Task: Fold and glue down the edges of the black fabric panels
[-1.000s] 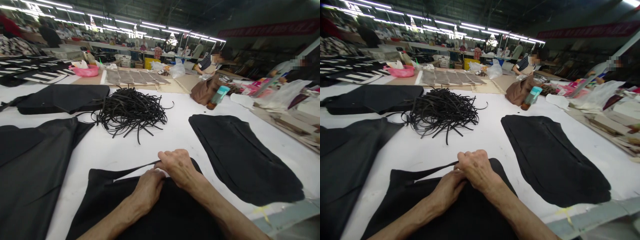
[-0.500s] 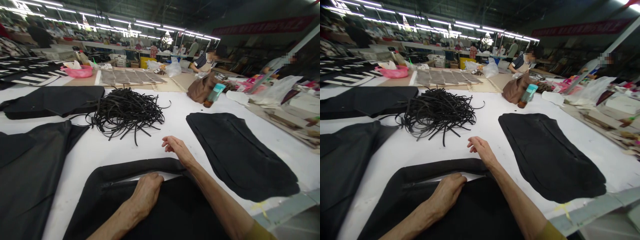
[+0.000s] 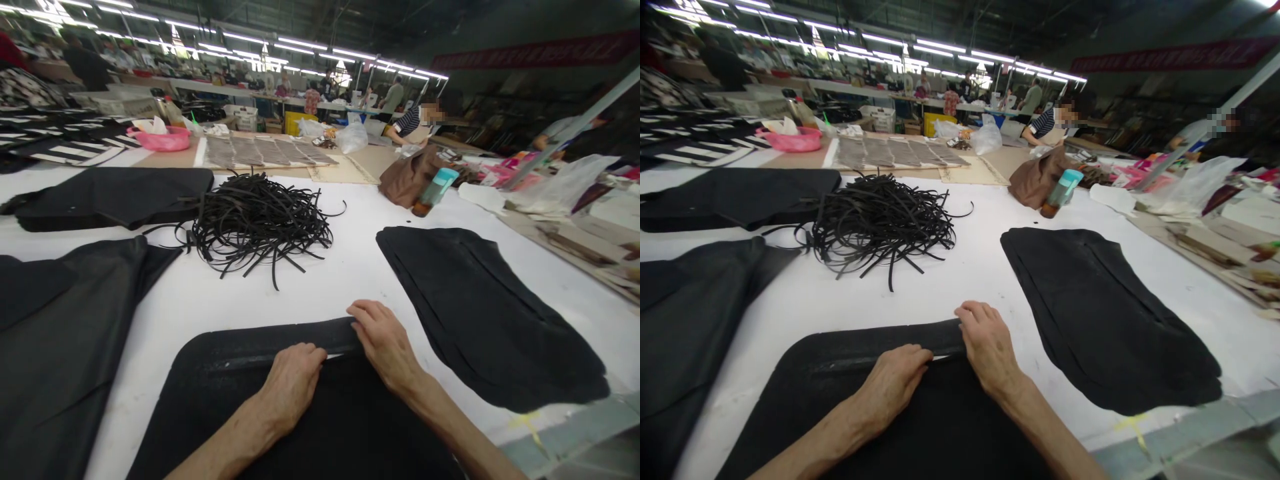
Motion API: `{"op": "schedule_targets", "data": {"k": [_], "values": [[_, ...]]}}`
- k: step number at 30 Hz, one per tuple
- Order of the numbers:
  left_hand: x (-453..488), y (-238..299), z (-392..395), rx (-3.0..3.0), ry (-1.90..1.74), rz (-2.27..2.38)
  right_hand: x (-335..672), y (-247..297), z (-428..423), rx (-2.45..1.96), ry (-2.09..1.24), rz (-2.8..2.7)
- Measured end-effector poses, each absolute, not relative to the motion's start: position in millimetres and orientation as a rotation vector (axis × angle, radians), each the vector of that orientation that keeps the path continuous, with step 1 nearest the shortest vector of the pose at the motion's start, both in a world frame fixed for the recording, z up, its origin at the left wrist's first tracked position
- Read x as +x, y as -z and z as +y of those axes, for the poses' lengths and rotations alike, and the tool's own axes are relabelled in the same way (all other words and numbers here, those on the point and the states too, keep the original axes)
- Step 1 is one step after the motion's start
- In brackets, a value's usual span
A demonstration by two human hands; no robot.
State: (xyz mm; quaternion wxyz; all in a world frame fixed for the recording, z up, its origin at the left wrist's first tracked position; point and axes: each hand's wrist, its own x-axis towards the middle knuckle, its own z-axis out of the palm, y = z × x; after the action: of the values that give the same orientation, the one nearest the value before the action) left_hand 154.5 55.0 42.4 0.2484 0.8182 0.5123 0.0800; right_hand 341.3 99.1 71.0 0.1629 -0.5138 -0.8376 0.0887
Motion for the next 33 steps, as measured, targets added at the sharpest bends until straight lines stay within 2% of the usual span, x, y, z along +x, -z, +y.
{"op": "schedule_targets", "data": {"k": [4,13,17,27,33], "values": [[155.6,-40.4,52.7,2.291,-0.241,1.409,330.3,-68.0,73.6,-1.290,-0.494,-2.636],[93.7,-57.3,27.3,2.343,-0.115,1.585,322.0,-52.2,66.0,-1.329,-0.263,-2.760],[57.5,-50.7,14.9,2.267,-0.185,1.725,313.3,-47.8,59.7,-1.343,-0.114,-2.799],[67.6,-40.8,17.2,2.245,-0.308,1.737,259.7,-41.8,51.0,-1.267,-0.358,-2.692],[66.4,-34.9,17.0,2.275,-0.346,1.741,252.1,-35.0,52.1,-1.201,-0.362,-2.681]]}}
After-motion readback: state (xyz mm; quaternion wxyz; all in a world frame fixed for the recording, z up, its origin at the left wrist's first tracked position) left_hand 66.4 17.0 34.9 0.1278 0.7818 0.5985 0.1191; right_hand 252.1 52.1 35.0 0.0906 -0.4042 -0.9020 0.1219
